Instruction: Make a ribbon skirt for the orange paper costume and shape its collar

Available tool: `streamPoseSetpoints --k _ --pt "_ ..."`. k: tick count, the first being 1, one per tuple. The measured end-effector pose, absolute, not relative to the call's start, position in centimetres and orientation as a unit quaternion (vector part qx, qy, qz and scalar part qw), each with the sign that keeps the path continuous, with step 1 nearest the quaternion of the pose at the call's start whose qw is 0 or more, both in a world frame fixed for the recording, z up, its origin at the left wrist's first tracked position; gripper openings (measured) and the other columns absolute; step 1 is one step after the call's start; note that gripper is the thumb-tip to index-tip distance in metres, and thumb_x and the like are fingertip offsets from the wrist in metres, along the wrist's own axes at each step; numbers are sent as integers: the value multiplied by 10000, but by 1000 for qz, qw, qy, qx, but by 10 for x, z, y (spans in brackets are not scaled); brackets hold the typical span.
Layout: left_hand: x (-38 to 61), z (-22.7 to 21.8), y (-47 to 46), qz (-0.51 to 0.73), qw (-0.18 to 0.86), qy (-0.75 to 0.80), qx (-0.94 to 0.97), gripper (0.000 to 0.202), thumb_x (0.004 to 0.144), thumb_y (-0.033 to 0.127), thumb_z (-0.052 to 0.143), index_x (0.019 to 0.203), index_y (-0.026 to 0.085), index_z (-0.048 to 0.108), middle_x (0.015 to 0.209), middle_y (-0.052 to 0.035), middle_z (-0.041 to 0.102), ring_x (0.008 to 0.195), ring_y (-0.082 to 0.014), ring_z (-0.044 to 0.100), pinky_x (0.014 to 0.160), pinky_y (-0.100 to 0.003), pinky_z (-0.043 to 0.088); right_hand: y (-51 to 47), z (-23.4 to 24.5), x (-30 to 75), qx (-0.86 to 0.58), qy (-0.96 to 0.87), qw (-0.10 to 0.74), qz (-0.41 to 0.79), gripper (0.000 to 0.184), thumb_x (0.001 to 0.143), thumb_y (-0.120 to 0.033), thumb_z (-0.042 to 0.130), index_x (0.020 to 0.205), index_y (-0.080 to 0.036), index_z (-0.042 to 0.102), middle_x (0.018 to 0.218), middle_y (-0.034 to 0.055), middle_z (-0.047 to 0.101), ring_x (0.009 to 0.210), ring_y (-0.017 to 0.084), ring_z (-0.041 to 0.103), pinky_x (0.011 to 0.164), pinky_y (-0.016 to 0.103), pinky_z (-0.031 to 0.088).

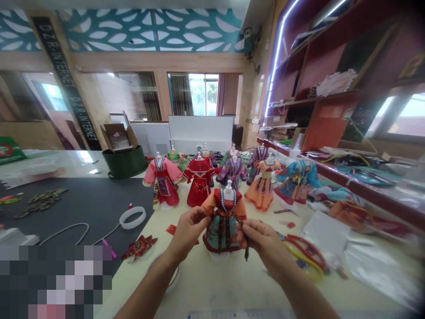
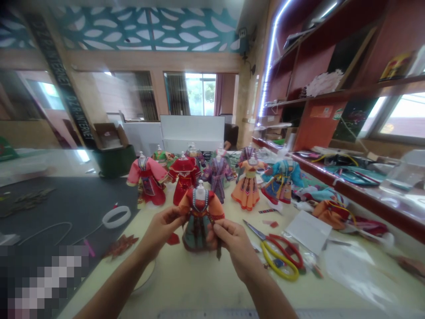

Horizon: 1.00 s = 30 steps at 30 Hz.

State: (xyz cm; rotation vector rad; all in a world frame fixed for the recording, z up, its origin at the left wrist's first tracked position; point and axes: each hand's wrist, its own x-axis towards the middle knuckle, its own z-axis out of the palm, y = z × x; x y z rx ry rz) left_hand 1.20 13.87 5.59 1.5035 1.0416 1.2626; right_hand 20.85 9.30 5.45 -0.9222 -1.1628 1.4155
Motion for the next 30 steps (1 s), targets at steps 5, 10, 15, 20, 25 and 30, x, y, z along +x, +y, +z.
streamPoseSetpoints --k 5,10,15,20,25,30 --pt "14 60 131 497 409 422 638 184 762 304 609 857 152 648 832 -38 682 813 -182 629 751 -275 480 90 52 208 -386 -479 520 593 291 743 -421 659 758 -132 624 665 25 627 571 101 524 579 228 407" --pt "22 62 126 506 366 438 646 300 753 315 628 1012 163 629 978 -61 682 950 -221 611 895 -340 432 95 56 208 -401 -481 529 573 303 709 -424 686 757 -135 607 649 21 635 559 115 544 531 227 399" --pt "33 60 133 516 357 432 648 368 717 325 665 1045 163 623 1010 -76 680 996 -246 596 888 -351 437 108 55 203 -405 -474 540 565 353 664 -477 702 693 -149 573 600 -1 616 512 116 535 524 249 412" --pt "41 58 142 516 376 407 654 300 725 330 655 966 152 650 957 -81 696 938 -238 620 848 -333 454 110 49 198 -382 -448 534 607 353 669 -478 690 675 -158 541 555 -29 552 473 95 486 473 224 353" --pt "42 59 143 516 389 395 653 266 713 316 663 919 147 656 906 -68 701 897 -220 627 829 -308 456 112 45 201 -362 -407 508 667 348 650 -464 693 701 -158 537 552 -48 484 468 78 435 491 224 345" --pt "39 60 145 511 404 386 653 271 710 310 672 922 141 651 908 -68 702 879 -214 632 807 -299 466 119 41 207 -358 -405 496 680 340 636 -444 703 676 -158 522 537 -55 455 466 73 402 497 225 330"
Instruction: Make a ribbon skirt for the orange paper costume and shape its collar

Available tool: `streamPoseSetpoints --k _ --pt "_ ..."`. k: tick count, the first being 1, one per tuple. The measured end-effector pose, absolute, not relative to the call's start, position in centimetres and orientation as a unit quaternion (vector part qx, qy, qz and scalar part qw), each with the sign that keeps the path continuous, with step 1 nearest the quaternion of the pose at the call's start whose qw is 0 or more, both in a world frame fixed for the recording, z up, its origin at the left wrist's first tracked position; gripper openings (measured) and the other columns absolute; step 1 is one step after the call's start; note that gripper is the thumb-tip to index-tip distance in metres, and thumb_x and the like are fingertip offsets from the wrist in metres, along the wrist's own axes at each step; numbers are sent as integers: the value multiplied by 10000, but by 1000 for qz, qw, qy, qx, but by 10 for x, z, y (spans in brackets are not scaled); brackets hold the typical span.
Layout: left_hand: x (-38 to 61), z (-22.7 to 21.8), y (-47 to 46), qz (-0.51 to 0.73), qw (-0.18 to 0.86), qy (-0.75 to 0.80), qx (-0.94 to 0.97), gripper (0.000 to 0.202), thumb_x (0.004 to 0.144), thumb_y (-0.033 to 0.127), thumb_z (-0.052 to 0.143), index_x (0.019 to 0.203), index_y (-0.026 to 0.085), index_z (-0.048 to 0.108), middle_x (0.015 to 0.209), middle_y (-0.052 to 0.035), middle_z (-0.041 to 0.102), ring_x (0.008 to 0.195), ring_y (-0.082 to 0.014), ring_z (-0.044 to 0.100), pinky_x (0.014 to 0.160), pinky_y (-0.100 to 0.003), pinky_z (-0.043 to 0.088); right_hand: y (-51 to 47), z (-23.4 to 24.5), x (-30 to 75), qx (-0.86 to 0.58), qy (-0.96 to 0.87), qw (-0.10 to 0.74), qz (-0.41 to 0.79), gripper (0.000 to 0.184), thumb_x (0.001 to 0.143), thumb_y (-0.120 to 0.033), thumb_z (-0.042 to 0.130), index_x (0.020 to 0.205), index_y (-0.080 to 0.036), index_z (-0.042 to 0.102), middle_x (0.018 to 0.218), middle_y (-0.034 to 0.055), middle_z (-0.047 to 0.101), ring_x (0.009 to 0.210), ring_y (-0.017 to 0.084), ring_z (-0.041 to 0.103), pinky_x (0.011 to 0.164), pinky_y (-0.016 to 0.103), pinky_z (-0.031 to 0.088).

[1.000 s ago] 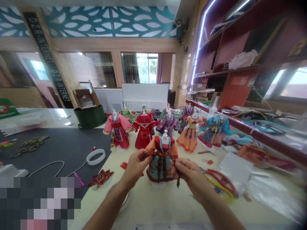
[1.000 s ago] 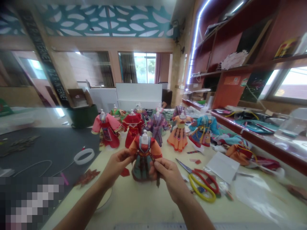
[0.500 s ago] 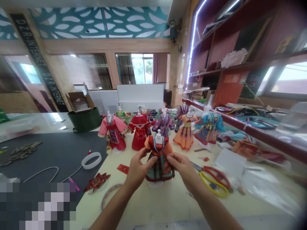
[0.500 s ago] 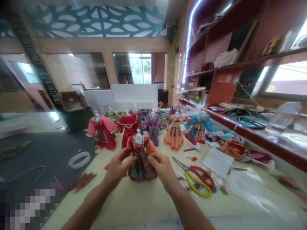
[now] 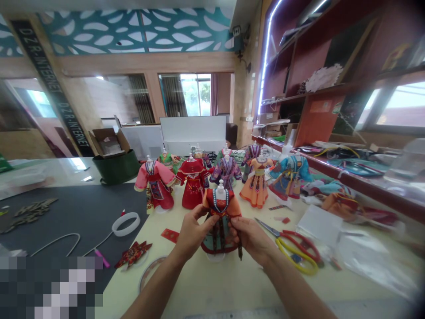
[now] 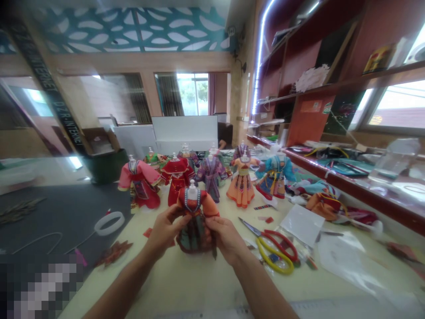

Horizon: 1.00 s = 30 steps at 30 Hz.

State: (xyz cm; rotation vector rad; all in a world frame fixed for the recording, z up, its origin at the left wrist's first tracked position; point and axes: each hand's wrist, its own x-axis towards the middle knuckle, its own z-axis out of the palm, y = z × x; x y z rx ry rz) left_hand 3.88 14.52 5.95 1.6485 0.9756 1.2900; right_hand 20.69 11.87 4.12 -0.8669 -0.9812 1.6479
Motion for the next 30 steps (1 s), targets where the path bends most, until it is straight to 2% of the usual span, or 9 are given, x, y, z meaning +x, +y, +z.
streamPoseSetpoints --k 6,9,11,13,16,20,23,25,30 --pt "29 55 145 503 434 389 638 323 723 333 658 985 145 638 982 -74 697 927 -212 632 832 -306 483 122 30 211 -390 -439 469 659 374 634 -468 681 576 -158 479 501 -43 467 452 74 416 475 218 301" --pt "19 47 143 509 440 411 615 364 726 362 643 1020 147 630 1025 -82 687 973 -218 623 838 -311 493 123 20 214 -432 -458 462 625 340 636 -457 672 615 -153 521 515 -34 518 443 75 438 479 217 319" --pt "12 41 141 510 441 432 599 385 720 391 641 1020 152 630 1029 -89 685 958 -225 630 772 -303 521 125 11 218 -464 -475 457 592 306 636 -439 663 655 -151 562 528 -30 546 442 82 454 491 227 345" --pt "6 33 139 506 444 455 583 401 712 421 641 1013 156 628 1009 -97 688 866 -224 656 630 -283 539 126 2 224 -496 -496 459 546 265 618 -409 662 655 -159 583 529 -27 558 457 99 469 499 244 362" --pt "-1 23 137 499 444 481 568 379 706 444 638 947 151 628 910 -86 695 721 -197 659 501 -249 508 126 -7 233 -536 -524 484 453 198 602 -362 660 647 -184 586 552 -23 559 515 134 491 523 269 376" --pt "-1 17 131 505 423 492 569 284 687 423 648 768 153 617 671 -19 650 605 -156 610 545 -252 495 115 -3 240 -558 -539 530 341 203 709 -394 591 769 -201 584 700 18 586 664 187 537 645 322 423" --pt "6 19 121 501 402 494 586 231 696 386 630 665 158 616 606 -3 620 592 -142 576 580 -241 465 100 5 232 -548 -559 543 304 218 788 -411 527 831 -203 578 756 44 594 712 202 548 681 329 431" --pt "12 19 114 488 396 498 598 215 704 366 617 676 155 642 593 -1 614 570 -137 555 549 -230 431 91 8 221 -532 -585 531 306 207 799 -396 531 832 -202 596 752 50 609 680 199 553 651 319 436" --pt "25 15 104 446 400 515 612 278 712 338 596 886 128 650 489 37 552 474 -134 518 485 -228 385 86 1 195 -511 -625 493 324 168 808 -324 524 873 -194 609 696 37 620 587 178 551 566 292 429"
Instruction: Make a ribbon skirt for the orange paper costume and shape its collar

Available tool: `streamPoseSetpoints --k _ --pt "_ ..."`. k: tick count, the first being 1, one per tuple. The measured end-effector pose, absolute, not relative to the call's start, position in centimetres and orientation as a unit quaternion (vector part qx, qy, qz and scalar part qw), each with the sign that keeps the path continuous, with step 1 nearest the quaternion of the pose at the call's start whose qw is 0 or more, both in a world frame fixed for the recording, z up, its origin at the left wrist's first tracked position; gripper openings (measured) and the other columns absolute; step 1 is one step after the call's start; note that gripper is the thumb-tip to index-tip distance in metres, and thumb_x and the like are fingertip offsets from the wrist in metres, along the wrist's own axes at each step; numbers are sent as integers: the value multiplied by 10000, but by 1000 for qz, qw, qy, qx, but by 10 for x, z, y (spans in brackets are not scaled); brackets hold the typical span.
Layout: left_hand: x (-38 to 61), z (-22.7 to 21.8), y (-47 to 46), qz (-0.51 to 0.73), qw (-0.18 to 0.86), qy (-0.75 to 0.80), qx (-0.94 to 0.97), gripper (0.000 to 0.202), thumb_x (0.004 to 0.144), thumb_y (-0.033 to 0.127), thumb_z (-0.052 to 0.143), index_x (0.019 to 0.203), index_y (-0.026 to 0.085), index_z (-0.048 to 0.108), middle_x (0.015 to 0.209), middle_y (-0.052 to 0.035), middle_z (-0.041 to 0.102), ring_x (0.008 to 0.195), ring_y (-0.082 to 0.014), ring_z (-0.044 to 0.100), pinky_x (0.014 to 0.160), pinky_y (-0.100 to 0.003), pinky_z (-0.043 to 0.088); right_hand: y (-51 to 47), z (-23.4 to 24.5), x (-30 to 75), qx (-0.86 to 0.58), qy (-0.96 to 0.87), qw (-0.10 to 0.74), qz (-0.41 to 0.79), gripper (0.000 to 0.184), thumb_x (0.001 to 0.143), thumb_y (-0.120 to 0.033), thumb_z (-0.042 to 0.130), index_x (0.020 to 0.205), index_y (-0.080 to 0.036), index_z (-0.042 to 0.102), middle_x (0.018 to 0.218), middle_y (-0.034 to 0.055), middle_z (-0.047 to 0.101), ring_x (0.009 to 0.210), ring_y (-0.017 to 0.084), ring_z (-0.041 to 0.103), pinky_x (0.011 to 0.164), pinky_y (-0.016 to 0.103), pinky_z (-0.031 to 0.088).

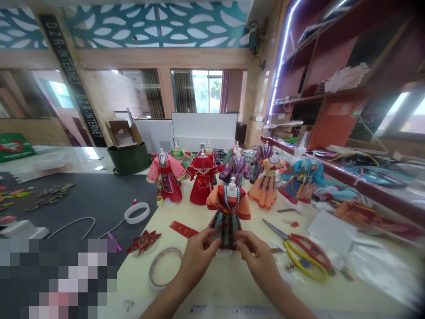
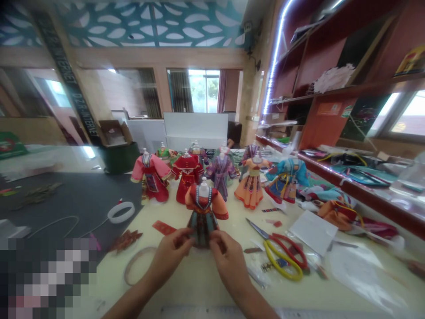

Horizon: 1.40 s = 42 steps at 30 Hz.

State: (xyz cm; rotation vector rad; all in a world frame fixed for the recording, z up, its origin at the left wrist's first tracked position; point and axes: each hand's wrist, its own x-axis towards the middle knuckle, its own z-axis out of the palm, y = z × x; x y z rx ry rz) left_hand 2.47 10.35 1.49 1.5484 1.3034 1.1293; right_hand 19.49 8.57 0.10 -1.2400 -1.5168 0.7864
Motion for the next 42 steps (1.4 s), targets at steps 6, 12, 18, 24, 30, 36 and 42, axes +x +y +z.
streamPoseSetpoints --k 6,12,18,24,30,36,42 --pt "36 13 107 412 399 534 622 169 723 275 543 779 137 621 438 43 531 395 -123 486 411 -210 343 101 -11 181 -518 -631 484 314 112 788 -281 499 802 -184 552 566 -10 542 498 147 503 478 253 388" --pt "29 17 108 435 326 538 644 109 725 213 512 650 165 575 490 26 555 467 -135 534 453 -217 375 101 -7 187 -512 -654 482 280 138 767 -265 494 658 -191 535 517 -20 528 485 138 497 462 231 372" --pt "15 47 109 525 187 520 647 203 797 328 533 916 173 590 820 -45 632 774 -196 602 714 -322 478 93 28 205 -503 -662 512 216 149 837 -292 495 782 -191 589 657 13 609 588 146 558 566 236 434" --pt "22 102 123 548 32 371 749 375 780 224 601 1148 178 547 1187 -86 577 1138 -209 500 1002 -369 372 94 71 196 -456 -636 614 106 101 836 -258 546 883 -182 594 764 17 612 651 133 577 614 230 466" --pt "29 117 133 457 150 383 789 517 739 236 661 1229 197 500 1227 -73 581 1132 -219 530 987 -364 398 100 77 189 -452 -643 609 107 91 839 -254 540 837 -176 586 737 10 572 633 131 556 603 243 453" --pt "34 120 132 489 203 382 758 454 752 224 649 1190 204 531 1174 -43 617 1075 -185 571 948 -300 430 106 75 183 -465 -639 600 122 113 826 -271 549 790 -171 585 687 3 560 607 136 546 592 252 434" --pt "37 119 132 507 222 388 737 452 741 202 659 1176 198 537 1141 -39 626 1052 -177 579 926 -281 437 109 78 178 -469 -625 608 143 124 812 -281 569 775 -165 592 664 -1 574 578 129 550 565 242 438"
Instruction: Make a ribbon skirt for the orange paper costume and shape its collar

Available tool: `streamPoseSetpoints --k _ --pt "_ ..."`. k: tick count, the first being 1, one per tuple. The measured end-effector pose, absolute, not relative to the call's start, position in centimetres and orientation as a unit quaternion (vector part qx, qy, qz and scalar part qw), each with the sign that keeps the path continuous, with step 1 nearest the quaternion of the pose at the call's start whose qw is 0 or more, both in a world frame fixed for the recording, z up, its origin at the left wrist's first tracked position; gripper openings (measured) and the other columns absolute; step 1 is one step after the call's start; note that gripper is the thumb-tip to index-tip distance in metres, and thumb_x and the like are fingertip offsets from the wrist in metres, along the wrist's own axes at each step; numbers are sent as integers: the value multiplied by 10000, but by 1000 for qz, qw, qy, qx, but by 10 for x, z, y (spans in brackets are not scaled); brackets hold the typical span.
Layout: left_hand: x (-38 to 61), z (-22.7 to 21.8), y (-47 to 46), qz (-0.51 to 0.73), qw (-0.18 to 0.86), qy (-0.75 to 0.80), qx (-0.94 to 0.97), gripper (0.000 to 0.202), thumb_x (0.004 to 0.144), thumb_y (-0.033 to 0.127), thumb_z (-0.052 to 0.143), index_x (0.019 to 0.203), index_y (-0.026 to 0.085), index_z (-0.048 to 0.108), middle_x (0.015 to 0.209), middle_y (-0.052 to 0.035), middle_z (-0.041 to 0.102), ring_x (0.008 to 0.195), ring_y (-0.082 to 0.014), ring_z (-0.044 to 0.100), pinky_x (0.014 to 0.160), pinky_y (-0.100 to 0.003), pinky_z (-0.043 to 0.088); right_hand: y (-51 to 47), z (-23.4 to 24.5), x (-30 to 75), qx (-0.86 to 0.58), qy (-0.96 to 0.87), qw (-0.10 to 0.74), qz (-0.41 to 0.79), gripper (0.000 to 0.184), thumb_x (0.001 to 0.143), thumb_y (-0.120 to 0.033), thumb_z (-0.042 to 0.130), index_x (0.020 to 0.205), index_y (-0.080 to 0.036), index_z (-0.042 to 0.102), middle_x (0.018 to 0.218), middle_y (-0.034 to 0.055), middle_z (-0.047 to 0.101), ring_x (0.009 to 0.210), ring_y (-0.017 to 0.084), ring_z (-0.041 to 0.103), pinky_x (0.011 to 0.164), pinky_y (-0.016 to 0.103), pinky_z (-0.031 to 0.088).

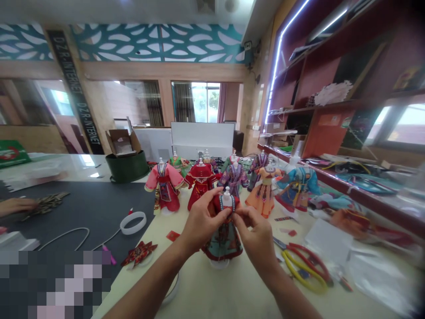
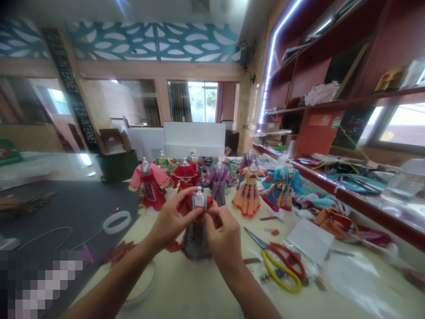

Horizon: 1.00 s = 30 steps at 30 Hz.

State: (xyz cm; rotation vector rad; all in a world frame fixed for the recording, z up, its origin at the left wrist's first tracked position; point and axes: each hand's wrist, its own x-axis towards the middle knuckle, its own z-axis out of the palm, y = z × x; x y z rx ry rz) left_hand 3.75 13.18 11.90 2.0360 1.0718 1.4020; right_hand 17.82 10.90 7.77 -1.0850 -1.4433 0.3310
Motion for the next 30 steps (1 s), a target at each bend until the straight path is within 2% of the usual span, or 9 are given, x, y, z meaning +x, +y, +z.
streamPoseSetpoints --k 14,18,22,30 --pt "37 115 134 509 184 392 744 317 747 192 638 1056 193 569 1017 -37 642 959 -196 593 860 -316 452 111 86 172 -479 -600 617 173 169 800 -297 563 696 -165 579 587 -9 562 533 125 540 520 227 446" --pt "38 117 133 507 179 397 744 297 741 190 641 1031 196 577 991 -37 645 932 -200 595 840 -325 459 112 91 175 -486 -607 606 165 165 807 -299 537 760 -157 606 635 25 623 585 154 592 567 256 487" --pt "40 117 133 507 176 401 743 291 746 185 632 1031 194 579 979 -34 641 915 -195 593 817 -314 462 114 103 182 -506 -630 571 145 156 778 -291 554 756 -158 633 670 42 660 608 168 612 589 268 491" --pt "41 117 133 505 179 403 742 280 742 184 633 1015 184 575 963 -34 636 891 -186 595 805 -305 462 118 128 187 -557 -680 467 95 128 714 -230 548 620 -174 615 587 17 628 556 155 572 510 232 402"
